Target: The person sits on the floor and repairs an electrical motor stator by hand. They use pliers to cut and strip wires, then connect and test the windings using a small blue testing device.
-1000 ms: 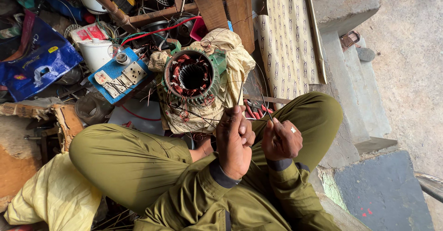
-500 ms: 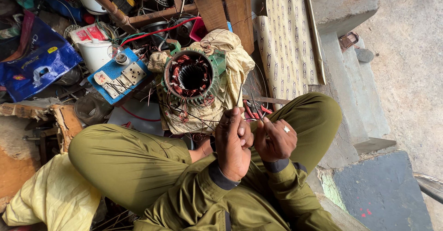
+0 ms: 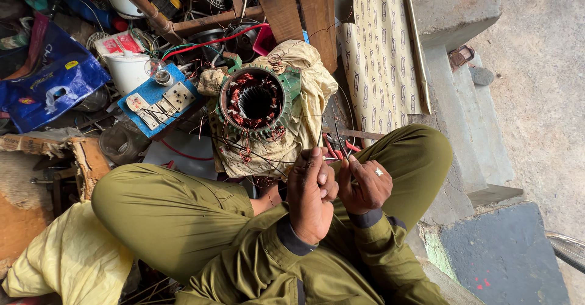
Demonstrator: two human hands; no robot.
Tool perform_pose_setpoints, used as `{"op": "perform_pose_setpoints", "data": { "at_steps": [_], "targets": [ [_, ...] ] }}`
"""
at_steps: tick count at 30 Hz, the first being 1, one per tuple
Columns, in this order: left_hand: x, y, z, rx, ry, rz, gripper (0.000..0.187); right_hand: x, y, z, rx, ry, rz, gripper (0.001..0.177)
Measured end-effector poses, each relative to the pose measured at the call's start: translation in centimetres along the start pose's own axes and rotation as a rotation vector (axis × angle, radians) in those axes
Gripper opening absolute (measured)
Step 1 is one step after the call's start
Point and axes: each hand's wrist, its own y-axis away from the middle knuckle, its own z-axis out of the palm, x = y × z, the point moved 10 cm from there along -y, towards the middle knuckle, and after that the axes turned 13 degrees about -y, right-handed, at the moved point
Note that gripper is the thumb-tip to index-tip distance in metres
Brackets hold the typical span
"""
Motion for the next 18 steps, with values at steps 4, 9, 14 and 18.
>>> {"op": "perform_pose_setpoints", "data": {
  "at_steps": [4, 9, 14, 18],
  "targets": [
    [-0.7, 0.1, 0.1, 0.007, 0.004, -0.048, 0.017, 0.1, 0.3, -0.3, 0.003, 0.014, -0.002, 0.017],
    [-1.2, 0.5, 0.7, -0.019, 0.002, -0.067, 0.017, 0.1, 0.2, -0.6, 0.012, 0.007, -0.004, 0.017],
    [-0.7, 0.9, 1.0, -0.032, -0.006, -0.061, 0.017, 0.1, 0.5, -1.0, 0.038, 0.009, -0.016, 0.015],
    [-0.4, 1.8, 1.3, -0.04, -0.047, -0.045, 0.017, 1.0, 1.7, -2.1, 0.119, -0.018, 0.056, 0.012]
  ]
}}
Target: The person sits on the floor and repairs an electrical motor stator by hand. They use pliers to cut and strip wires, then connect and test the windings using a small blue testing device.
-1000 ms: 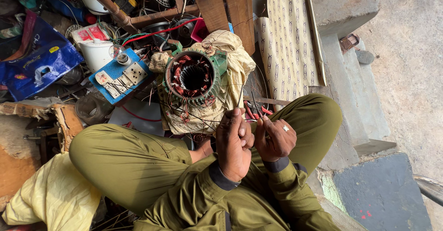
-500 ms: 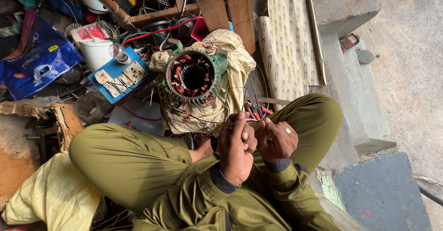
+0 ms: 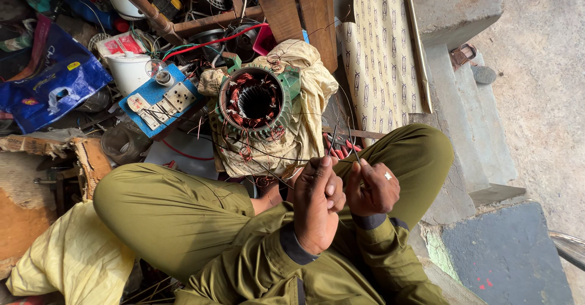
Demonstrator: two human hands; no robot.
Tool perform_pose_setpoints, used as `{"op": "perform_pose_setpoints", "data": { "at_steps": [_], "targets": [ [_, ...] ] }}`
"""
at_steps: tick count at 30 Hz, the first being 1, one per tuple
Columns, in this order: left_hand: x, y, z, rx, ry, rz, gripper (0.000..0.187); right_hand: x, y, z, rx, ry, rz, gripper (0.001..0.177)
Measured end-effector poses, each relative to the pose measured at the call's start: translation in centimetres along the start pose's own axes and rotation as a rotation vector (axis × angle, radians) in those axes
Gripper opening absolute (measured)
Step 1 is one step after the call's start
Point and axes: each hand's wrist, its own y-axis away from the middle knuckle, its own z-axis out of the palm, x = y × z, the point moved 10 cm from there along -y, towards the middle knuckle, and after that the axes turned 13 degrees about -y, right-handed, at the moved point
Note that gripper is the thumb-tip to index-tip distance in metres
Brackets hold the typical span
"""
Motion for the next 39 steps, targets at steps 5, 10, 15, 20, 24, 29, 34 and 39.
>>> {"op": "perform_pose_setpoints", "data": {
  "at_steps": [5, 10, 15, 20, 24, 29, 34, 39],
  "targets": [
    [0.9, 1.2, -0.5, -0.021, -0.012, 0.02, 0.018, 2.5, 2.0, -2.4, 0.209, -0.032, 0.133, 0.013],
    [0.8, 4.6, -0.4, -0.145, -0.068, -0.014, 0.013, 3.4, 3.5, -5.4, 0.428, -0.203, 0.306, 0.008],
    [1.8, 6.8, -1.0, -0.129, -0.102, 0.194, 0.013, -3.5, 3.5, -4.9, 0.407, -0.348, 0.037, 0.005],
    [3.7, 6.9, -2.3, 0.01, -0.171, 0.375, 0.011, -9.2, 1.0, 2.1, 0.068, -0.398, -0.061, 0.016],
    [4.9, 7.8, -3.4, -0.08, -0.06, 0.435, 0.014, -8.9, 0.3, 4.1, -0.066, -0.52, 0.177, 0.017],
    [5.1, 8.3, -4.1, -0.116, -0.05, 0.399, 0.018, -7.6, 2.5, 5.2, -0.155, -0.531, 0.493, 0.017],
    [8.5, 10.6, -4.7, -0.149, -0.408, 0.473, 0.023, -8.1, 2.8, 3.4, -0.058, -0.55, 0.352, 0.013],
    [24.5, 11.6, -17.0, 0.195, -0.812, 1.16, 0.017, -3.9, 4.8, 0.5, 0.051, -0.366, 0.437, 0.005]
  ]
}}
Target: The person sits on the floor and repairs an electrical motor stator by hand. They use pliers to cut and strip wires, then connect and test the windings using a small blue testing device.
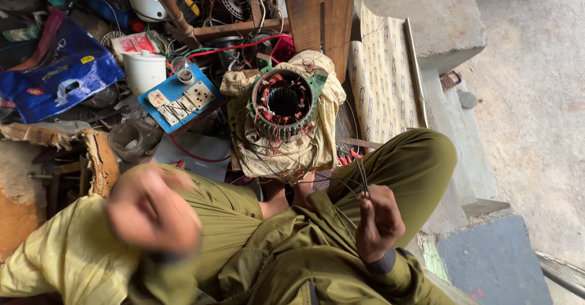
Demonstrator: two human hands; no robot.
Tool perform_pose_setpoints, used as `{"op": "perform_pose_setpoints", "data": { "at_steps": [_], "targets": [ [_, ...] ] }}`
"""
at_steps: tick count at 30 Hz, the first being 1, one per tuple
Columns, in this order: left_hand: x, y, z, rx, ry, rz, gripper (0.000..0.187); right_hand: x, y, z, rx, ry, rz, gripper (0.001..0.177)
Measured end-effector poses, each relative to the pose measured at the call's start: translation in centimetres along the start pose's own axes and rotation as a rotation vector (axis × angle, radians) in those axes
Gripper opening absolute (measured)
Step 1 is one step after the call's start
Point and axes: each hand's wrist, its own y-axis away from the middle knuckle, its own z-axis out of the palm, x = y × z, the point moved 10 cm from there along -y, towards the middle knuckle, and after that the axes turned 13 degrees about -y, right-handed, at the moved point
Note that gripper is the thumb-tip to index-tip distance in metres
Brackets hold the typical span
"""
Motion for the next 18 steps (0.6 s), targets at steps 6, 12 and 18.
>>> {"op": "perform_pose_setpoints", "data": {
  "at_steps": [6, 12, 18],
  "targets": [
    [-24.4, -17.0, -5.6, -0.142, -1.218, 0.068, 0.067, 8.6, 2.0, -2.1, 0.018, 0.039, 0.325, 0.007],
    [-37.0, -14.4, -5.1, -0.379, -1.281, -0.335, 0.073, 13.0, 2.7, -4.2, 0.097, 0.077, 0.503, 0.014],
    [-37.3, -14.2, -5.1, -0.449, -1.427, -0.411, 0.06, 15.5, -2.5, -4.3, -0.008, 0.288, 0.5, 0.017]
  ]
}}
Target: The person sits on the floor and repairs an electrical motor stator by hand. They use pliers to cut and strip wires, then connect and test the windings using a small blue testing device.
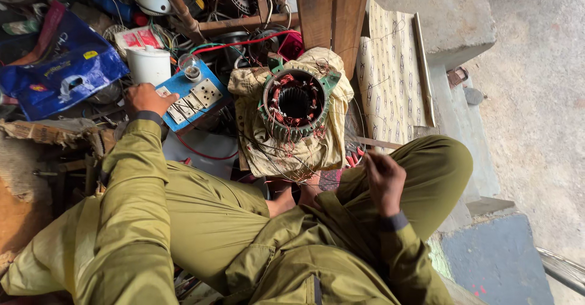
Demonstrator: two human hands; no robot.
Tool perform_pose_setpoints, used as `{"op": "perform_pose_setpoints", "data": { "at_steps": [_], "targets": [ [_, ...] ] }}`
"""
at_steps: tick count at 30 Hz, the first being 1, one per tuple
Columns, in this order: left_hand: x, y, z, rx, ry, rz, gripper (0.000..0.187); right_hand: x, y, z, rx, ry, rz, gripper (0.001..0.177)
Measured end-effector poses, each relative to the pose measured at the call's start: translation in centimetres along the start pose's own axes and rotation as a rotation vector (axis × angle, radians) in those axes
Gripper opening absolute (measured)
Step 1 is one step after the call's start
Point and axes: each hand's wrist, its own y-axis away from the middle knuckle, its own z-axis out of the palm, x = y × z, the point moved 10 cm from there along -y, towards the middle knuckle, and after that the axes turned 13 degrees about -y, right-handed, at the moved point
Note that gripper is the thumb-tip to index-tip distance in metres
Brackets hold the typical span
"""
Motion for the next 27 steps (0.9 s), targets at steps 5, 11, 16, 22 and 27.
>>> {"op": "perform_pose_setpoints", "data": {
  "at_steps": [5, 11, 16, 22, 27],
  "targets": [
    [1.0, -0.5, 0.3, -0.052, -0.114, -0.011, 0.067, -0.3, -6.4, -0.9, 0.037, 0.313, -0.059, 0.02],
    [1.3, -1.3, -3.7, 0.201, -0.017, 0.008, 0.08, 1.1, -10.8, 1.1, -0.051, 0.554, -0.321, 0.041],
    [-1.5, 0.1, -1.3, -0.177, 0.22, -0.026, 0.064, 5.5, -14.8, 0.9, -0.159, 0.526, -0.207, 0.034],
    [2.8, 4.4, -6.4, -0.173, -0.03, 0.133, 0.047, 10.7, -17.3, 7.9, -0.476, 0.848, -0.038, 0.023],
    [11.5, 12.3, -18.2, 0.401, 0.52, 0.521, 0.017, 18.1, -12.1, 10.9, -0.664, 1.023, 0.118, 0.029]
  ]
}}
